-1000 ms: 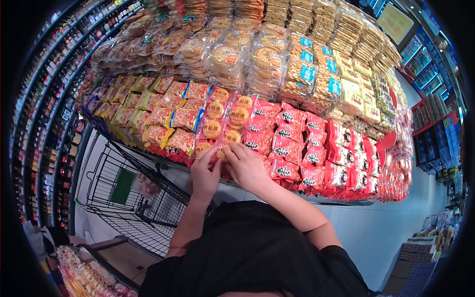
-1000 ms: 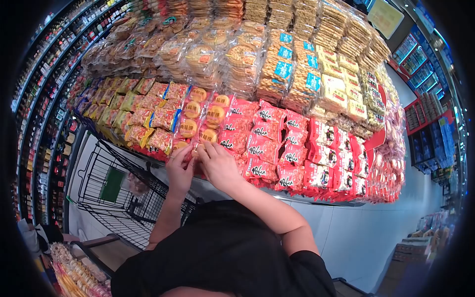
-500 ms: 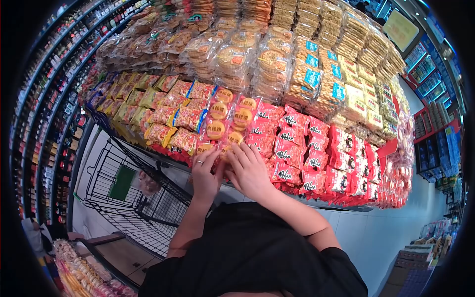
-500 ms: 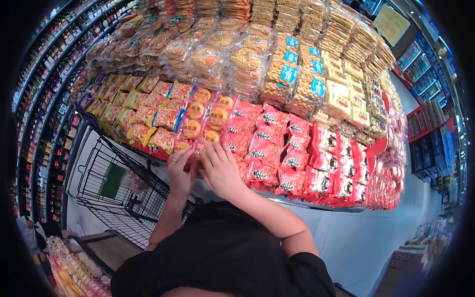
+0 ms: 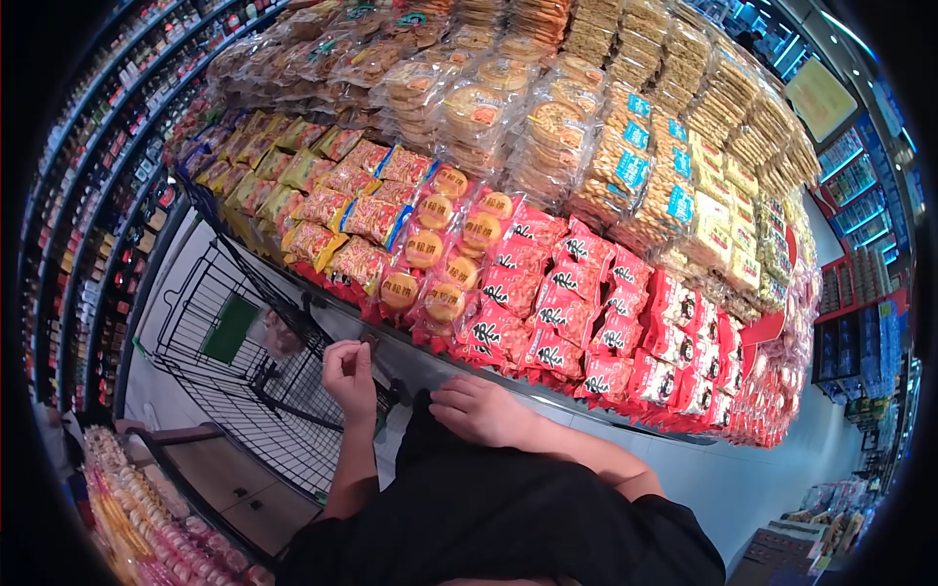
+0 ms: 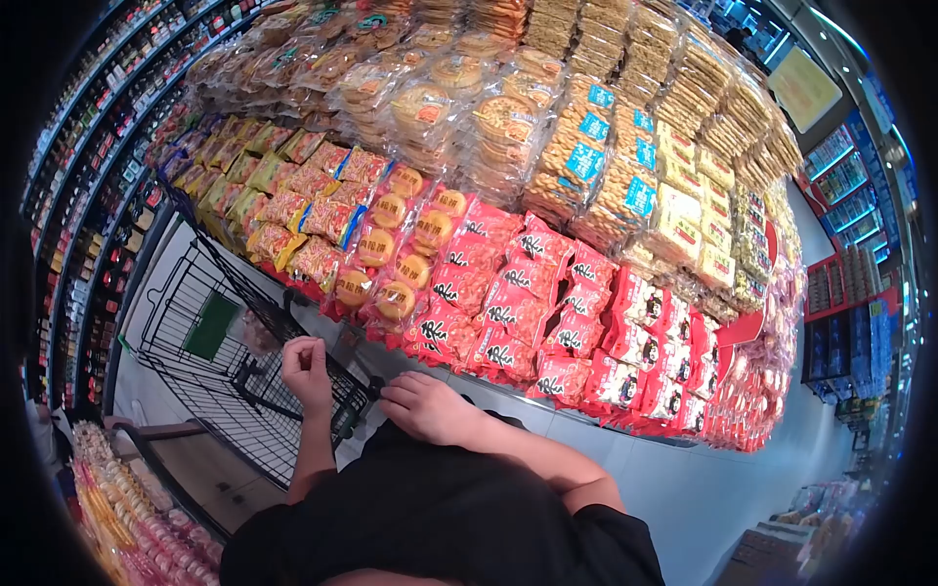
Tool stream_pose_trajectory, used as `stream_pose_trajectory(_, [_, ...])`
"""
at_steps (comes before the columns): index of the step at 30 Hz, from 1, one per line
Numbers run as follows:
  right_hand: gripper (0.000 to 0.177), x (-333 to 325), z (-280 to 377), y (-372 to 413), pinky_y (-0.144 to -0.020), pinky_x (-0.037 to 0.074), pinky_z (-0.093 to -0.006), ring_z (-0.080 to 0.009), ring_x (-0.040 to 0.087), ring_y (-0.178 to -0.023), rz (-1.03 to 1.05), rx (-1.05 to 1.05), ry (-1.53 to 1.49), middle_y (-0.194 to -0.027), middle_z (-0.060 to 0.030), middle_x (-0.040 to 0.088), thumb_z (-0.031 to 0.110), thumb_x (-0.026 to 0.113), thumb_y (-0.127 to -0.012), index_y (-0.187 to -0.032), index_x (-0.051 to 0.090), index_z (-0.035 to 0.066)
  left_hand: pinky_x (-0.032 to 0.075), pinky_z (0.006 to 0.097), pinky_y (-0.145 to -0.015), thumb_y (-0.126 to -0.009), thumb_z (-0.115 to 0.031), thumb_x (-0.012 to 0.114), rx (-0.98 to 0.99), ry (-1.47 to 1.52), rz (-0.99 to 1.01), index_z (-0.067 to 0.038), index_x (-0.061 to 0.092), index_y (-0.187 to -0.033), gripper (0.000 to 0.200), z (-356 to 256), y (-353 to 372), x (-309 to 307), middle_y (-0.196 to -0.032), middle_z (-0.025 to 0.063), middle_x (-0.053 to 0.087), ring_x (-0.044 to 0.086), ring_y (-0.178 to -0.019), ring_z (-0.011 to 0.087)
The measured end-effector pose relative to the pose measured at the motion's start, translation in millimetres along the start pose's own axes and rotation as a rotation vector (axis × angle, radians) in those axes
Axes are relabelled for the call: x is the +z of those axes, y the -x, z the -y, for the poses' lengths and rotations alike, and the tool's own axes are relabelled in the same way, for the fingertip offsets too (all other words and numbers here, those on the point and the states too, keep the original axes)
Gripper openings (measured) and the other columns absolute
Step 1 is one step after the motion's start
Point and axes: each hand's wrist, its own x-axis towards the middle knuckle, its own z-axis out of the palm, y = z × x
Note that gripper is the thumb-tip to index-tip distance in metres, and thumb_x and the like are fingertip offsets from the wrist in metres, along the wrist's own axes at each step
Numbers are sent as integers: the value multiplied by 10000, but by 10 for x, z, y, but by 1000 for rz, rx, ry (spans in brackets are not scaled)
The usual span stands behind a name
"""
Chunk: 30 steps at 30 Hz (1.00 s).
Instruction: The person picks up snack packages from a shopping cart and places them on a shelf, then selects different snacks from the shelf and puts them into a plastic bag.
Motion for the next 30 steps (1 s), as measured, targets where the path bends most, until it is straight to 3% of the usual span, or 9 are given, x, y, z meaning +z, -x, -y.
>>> stream_pose_trajectory(6, [239,162,-74,308,-860,540,-387,-276,654,-993,227,-1,-202,-1047,-107,682,151,714,-809,-1021,686,45,379,203,-574,-961,-140,680,-295,-142,-219,-16,583,-772,245,278,628,-331,-713,-22,555,452,-646,37])
stream_pose_trajectory(11, [248,643,-256,655,-859,525,-413,-300,640,-970,505,55,-295,-988,-108,655,182,704,-816,-1021,671,46,418,249,-609,-985,-200,641,-557,-205,-293,10,613,-751,316,371,1234,-658,-704,26,592,499,-648,81])
stream_pose_trajectory(13, [292,883,-257,770,-861,528,-440,-332,643,-984,709,78,-312,-976,-134,655,218,721,-814,-1047,672,48,438,279,-643,-967,-161,650,-440,-442,-231,22,637,-795,252,382,1456,-792,-719,53,601,521,-659,117])
stream_pose_trajectory(14, [301,979,-250,787,-871,523,-451,-343,642,-995,752,64,-325,-987,-141,658,221,718,-817,-1052,669,40,473,312,-677,-909,-104,674,-458,-500,-207,22,653,-856,138,459,1567,-910,-792,100,630,585,-709,193])
stream_pose_trajectory(18, [409,1030,-178,577,-948,492,-454,-368,622,-1081,899,161,-448,-1095,-188,662,216,716,-820,-1165,649,6,504,381,-759,-842,-72,691,-381,-698,-114,3,657,-956,141,748,1851,-1391,-941,146,657,633,-863,288])
stream_pose_trajectory(20, [431,1220,-243,602,-963,486,-458,-374,615,-1104,837,241,-443,-1121,-197,660,221,717,-821,-1187,643,6,491,452,-869,-796,-102,709,-354,-865,-10,-21,644,-1053,277,1115,2026,-1639,-1067,172,647,606,-1040,372])
stream_pose_trajectory(21, [453,1362,-288,626,-978,481,-461,-380,608,-1126,780,323,-448,-1147,-205,657,225,718,-821,-1209,637,5,491,452,-869,-796,-102,709,-337,-862,-5,-21,644,-1053,277,1251,2065,-1721,-1067,172,647,606,-1040,372])
stream_pose_trajectory(27, [668,2347,-420,321,-1055,444,-460,-396,562,-1230,748,503,-281,-1343,-264,561,317,711,-832,-1384,507,4,448,524,-940,-853,-373,680,-704,-1039,475,-52,642,-1201,474,1941,2327,-2471,-1234,193,625,582,-1115,404])
stream_pose_trajectory(30, [746,2884,-535,129,-1078,430,-442,-390,540,-1267,668,634,-282,-1372,-290,529,337,708,-838,-1425,436,-35,468,513,-931,-875,-390,652,-768,-1009,588,-49,656,-1173,453,2296,2569,-3041,-1208,201,641,595,-1098,410])
